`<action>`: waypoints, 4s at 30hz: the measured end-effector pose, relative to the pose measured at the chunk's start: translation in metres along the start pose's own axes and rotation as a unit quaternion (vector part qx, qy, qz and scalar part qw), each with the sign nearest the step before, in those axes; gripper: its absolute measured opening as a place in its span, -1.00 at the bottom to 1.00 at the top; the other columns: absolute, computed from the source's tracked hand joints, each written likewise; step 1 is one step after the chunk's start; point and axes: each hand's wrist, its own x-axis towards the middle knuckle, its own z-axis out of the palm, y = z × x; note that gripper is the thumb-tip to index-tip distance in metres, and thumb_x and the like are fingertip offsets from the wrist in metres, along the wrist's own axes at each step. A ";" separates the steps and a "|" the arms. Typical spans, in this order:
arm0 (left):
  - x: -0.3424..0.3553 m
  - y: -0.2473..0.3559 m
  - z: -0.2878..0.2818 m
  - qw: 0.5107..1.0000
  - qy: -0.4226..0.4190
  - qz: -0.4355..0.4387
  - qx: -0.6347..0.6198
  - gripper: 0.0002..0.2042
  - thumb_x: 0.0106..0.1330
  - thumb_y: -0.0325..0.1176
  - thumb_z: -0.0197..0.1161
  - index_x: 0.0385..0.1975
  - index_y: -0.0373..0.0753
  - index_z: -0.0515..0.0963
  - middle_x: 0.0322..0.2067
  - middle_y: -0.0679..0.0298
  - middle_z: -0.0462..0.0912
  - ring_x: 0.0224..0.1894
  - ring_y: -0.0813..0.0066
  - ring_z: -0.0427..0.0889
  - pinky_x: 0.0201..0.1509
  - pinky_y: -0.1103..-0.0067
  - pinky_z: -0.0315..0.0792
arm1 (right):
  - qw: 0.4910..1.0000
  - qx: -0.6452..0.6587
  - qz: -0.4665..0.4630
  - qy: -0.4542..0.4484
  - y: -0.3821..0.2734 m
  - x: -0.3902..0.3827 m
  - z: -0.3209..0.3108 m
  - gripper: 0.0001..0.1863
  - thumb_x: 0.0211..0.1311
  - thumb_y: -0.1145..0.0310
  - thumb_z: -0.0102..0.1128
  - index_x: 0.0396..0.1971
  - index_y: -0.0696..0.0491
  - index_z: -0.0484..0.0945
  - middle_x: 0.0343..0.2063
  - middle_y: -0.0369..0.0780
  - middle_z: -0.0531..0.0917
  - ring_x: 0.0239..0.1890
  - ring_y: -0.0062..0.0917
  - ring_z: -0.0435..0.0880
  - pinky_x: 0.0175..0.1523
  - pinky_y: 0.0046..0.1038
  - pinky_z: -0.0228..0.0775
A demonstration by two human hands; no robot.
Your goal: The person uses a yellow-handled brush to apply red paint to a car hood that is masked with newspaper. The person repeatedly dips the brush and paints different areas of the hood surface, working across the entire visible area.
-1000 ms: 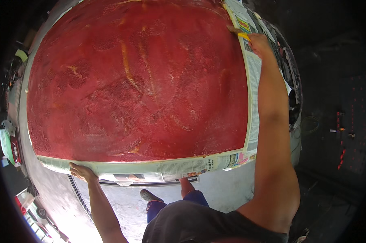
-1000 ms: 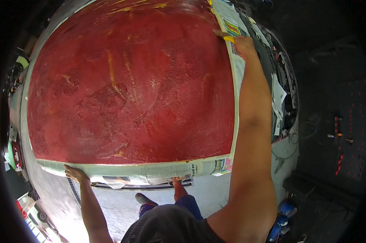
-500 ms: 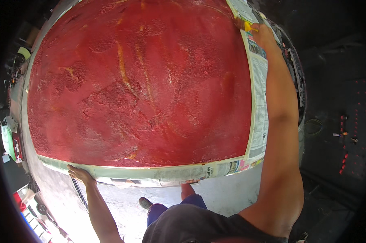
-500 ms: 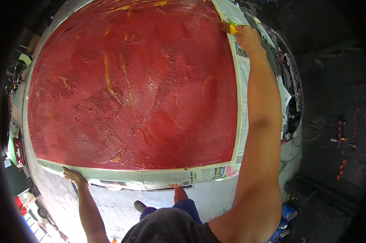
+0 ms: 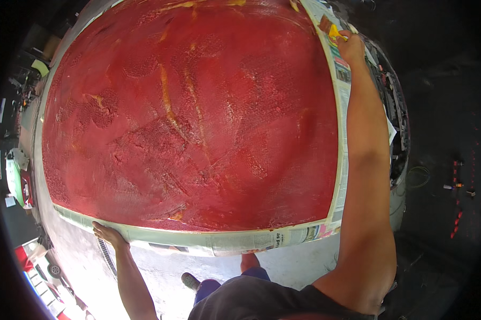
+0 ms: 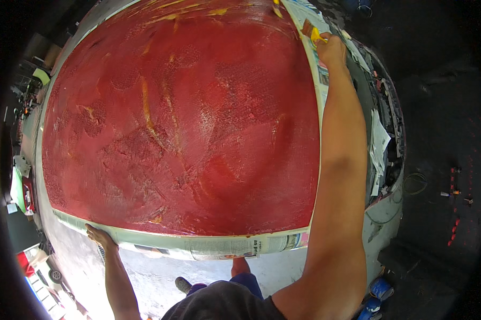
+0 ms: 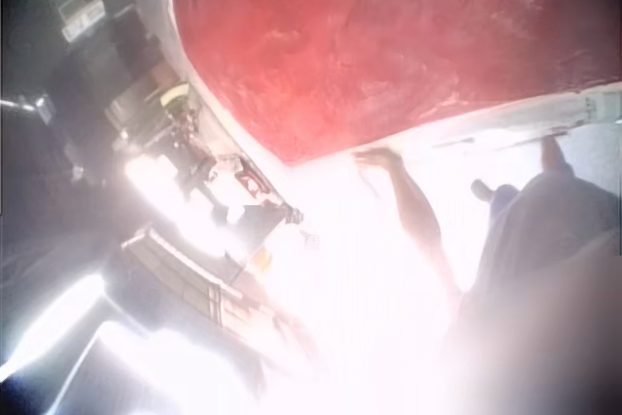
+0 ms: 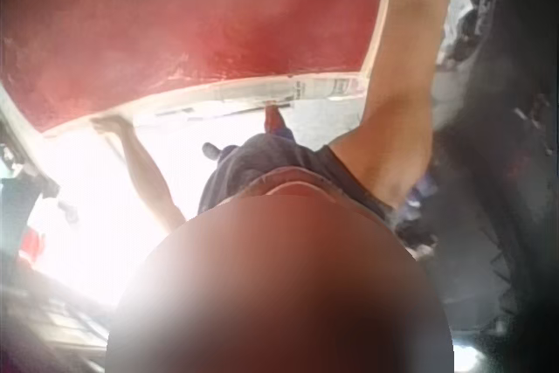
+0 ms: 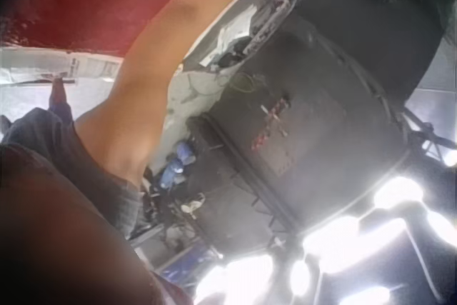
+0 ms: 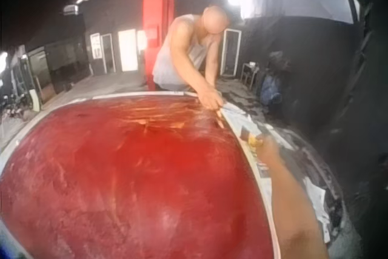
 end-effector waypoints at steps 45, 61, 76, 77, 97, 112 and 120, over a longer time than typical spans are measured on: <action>0.008 -0.006 0.002 0.993 0.036 0.044 0.107 -0.04 0.40 0.42 -0.44 0.35 -0.49 0.17 0.31 -0.27 0.18 0.43 -0.19 0.18 0.52 0.04 0.17 | 0.983 0.045 -0.043 -0.171 -0.009 -0.152 -0.138 -0.67 0.26 0.46 0.21 0.03 0.10 0.64 -0.20 0.02 0.73 -0.13 -0.12 0.72 0.03 -0.26 0.48; 0.012 -0.009 0.001 0.981 0.048 0.071 0.177 -0.04 0.43 0.41 -0.51 0.23 -0.56 0.26 0.26 -0.34 0.21 0.37 -0.21 0.22 0.45 -0.01 0.21 | 0.976 -0.051 -0.043 -0.208 0.005 -0.342 -0.178 -0.73 0.31 0.35 0.21 -0.02 0.04 0.59 -0.28 0.05 0.64 -0.23 -0.03 0.70 -0.13 -0.08 0.53; 0.000 -0.004 0.001 0.986 0.041 0.037 0.160 -0.03 0.43 0.40 -0.50 0.44 -0.52 -0.05 0.44 -0.28 -0.06 0.51 -0.24 -0.05 0.53 -0.04 0.10 | 0.913 0.298 0.247 -0.131 0.026 -0.297 -0.126 -0.71 0.39 0.23 0.15 -0.10 0.10 0.67 -0.52 -0.26 0.66 -0.56 -0.73 0.49 -0.52 -0.61 0.22; -0.001 -0.005 0.002 0.986 0.058 0.049 0.150 0.04 0.38 0.48 -0.47 0.41 -0.56 0.01 0.40 -0.28 0.04 0.46 -0.26 0.06 0.45 -0.09 0.16 | 0.912 0.278 0.263 -0.149 0.032 -0.318 -0.137 -0.71 0.38 0.22 0.15 -0.12 0.10 0.68 -0.53 -0.27 0.66 -0.57 -0.74 0.49 -0.54 -0.61 0.20; 0.003 -0.008 0.003 0.987 0.030 0.038 0.151 -0.01 0.42 0.42 -0.51 0.47 -0.49 -0.14 0.47 -0.27 -0.12 0.53 -0.23 -0.10 0.56 -0.02 0.03 | 0.983 -0.085 -0.040 -0.156 0.018 -0.353 -0.163 -0.65 0.27 0.49 0.19 0.06 0.05 0.59 -0.23 0.12 0.69 -0.18 0.04 0.69 -0.03 -0.11 0.52; 0.002 0.005 0.002 0.973 0.045 0.024 0.225 -0.09 0.46 0.38 -0.47 0.33 -0.49 0.14 0.25 -0.21 0.23 0.22 -0.21 0.39 0.29 -0.08 0.37 | 0.970 -0.164 -0.037 -0.177 -0.018 -0.350 -0.148 -0.58 0.15 0.55 0.14 0.04 0.01 0.60 -0.37 0.04 0.63 -0.24 0.00 0.69 -0.11 -0.05 0.53; -0.004 0.002 0.003 0.990 0.028 -0.001 0.137 0.01 0.37 0.48 -0.60 0.53 -0.34 -0.25 0.56 -0.04 -0.32 0.58 -0.09 -0.26 0.58 0.01 -0.05 | 0.963 0.076 -0.237 -0.106 -0.205 -0.282 -0.178 -0.77 0.30 0.42 0.24 -0.08 0.12 0.67 -0.31 0.04 0.68 -0.24 -0.05 0.70 -0.10 -0.11 0.50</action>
